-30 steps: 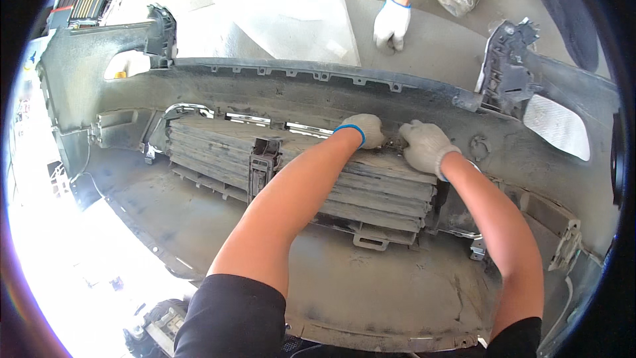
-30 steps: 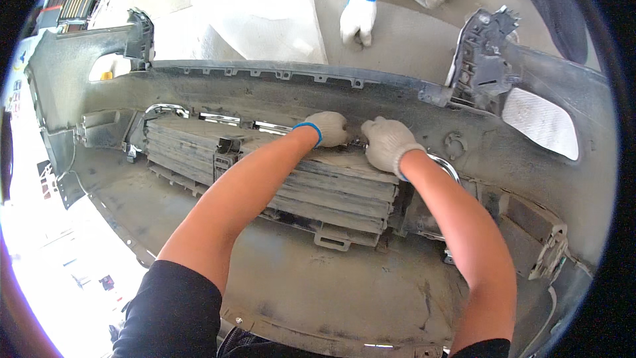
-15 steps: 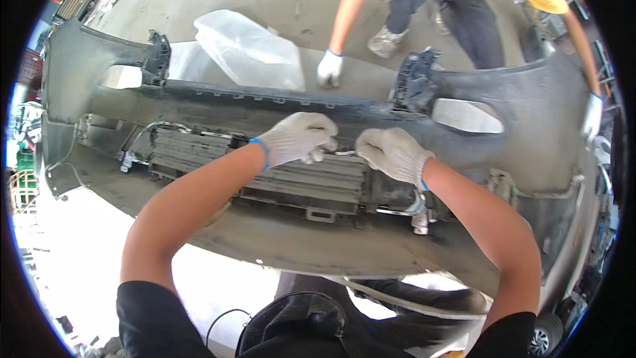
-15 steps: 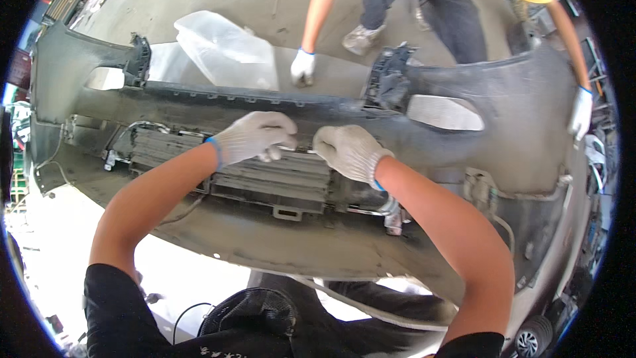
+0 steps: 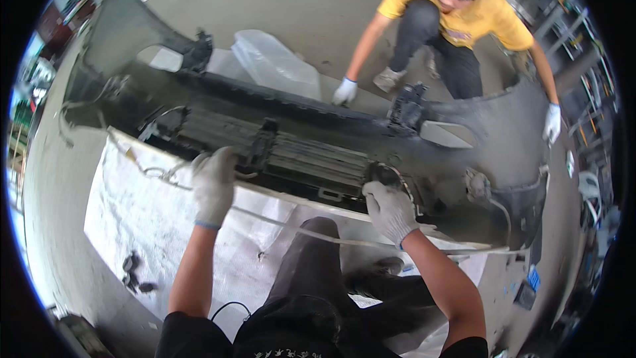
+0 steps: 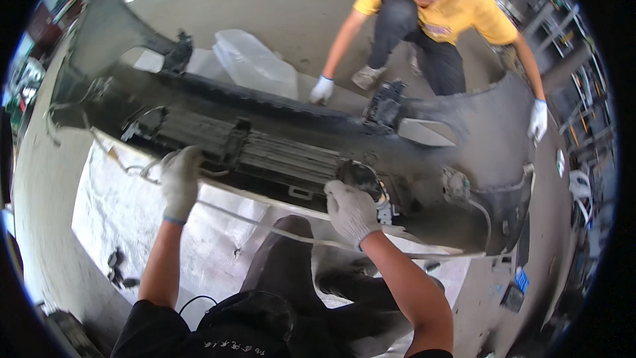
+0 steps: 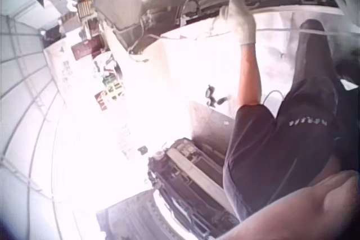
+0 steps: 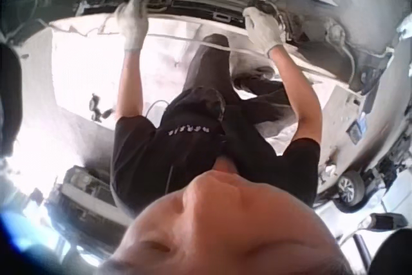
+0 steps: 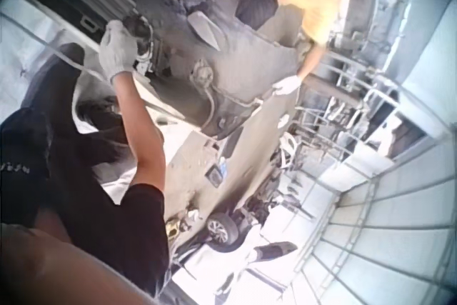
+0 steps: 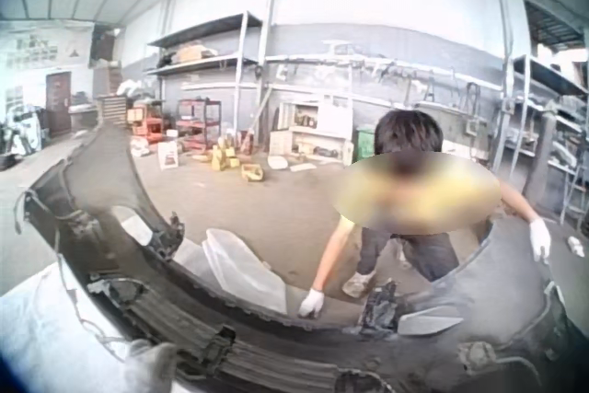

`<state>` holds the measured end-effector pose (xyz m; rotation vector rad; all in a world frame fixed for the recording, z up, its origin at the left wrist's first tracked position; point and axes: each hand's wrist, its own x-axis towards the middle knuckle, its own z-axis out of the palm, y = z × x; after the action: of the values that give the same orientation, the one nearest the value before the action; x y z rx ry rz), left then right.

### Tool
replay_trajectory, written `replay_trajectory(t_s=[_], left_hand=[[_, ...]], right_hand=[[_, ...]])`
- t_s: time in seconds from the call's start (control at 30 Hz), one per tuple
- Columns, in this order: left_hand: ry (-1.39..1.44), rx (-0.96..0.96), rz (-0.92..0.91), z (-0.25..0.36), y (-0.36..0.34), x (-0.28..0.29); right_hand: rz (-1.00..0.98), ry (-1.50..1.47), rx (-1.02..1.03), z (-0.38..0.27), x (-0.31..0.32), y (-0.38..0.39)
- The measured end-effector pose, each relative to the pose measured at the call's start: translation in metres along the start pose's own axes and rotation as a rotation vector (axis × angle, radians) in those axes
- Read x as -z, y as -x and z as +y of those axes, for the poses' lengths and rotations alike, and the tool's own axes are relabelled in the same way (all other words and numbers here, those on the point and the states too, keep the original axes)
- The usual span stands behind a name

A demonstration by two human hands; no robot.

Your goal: The person installs a chrome trim piece onto the rear side of a detached car bumper. They repeatedly align and press the trim into place while a coworker holds the bumper steady. The person also briefly walks away and returns to continue the installation.

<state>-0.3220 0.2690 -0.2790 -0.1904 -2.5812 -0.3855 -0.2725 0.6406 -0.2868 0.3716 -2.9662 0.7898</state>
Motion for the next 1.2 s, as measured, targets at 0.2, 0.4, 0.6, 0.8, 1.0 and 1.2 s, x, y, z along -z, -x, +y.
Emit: replay_trajectory(t_s=[0.2, 0.4, 0.6, 0.8, 1.0, 1.2], left_hand=[[0.574, 0.057, 0.093, 0.007, -0.005, 0.007], [0.742, 0.58, 0.067, -0.012, 0.122, 0.003], [0.463, 1.084, -0.664, -0.09, 0.377, -0.129], [0.953, 1.425, -0.629, -0.109, 0.326, -0.187], [1.306, 1.671, -0.427, -0.167, 0.313, -0.251], [1.353, 1.789, -0.575, -0.148, 0.3, -0.25]], right_hand=[[0.085, 0.028, -0.008, 0.012, -0.009, -0.004], [0.124, 0.085, -0.019, 0.017, -0.016, 0.006], [0.041, 0.013, -0.06, 0.008, -0.018, 0.004], [-0.011, -0.011, -0.067, 0.013, -0.011, 0.007], [0.006, 0.002, -0.054, -0.001, -0.009, -0.008], [0.057, 0.001, 0.064, 0.007, -0.003, 0.007]])
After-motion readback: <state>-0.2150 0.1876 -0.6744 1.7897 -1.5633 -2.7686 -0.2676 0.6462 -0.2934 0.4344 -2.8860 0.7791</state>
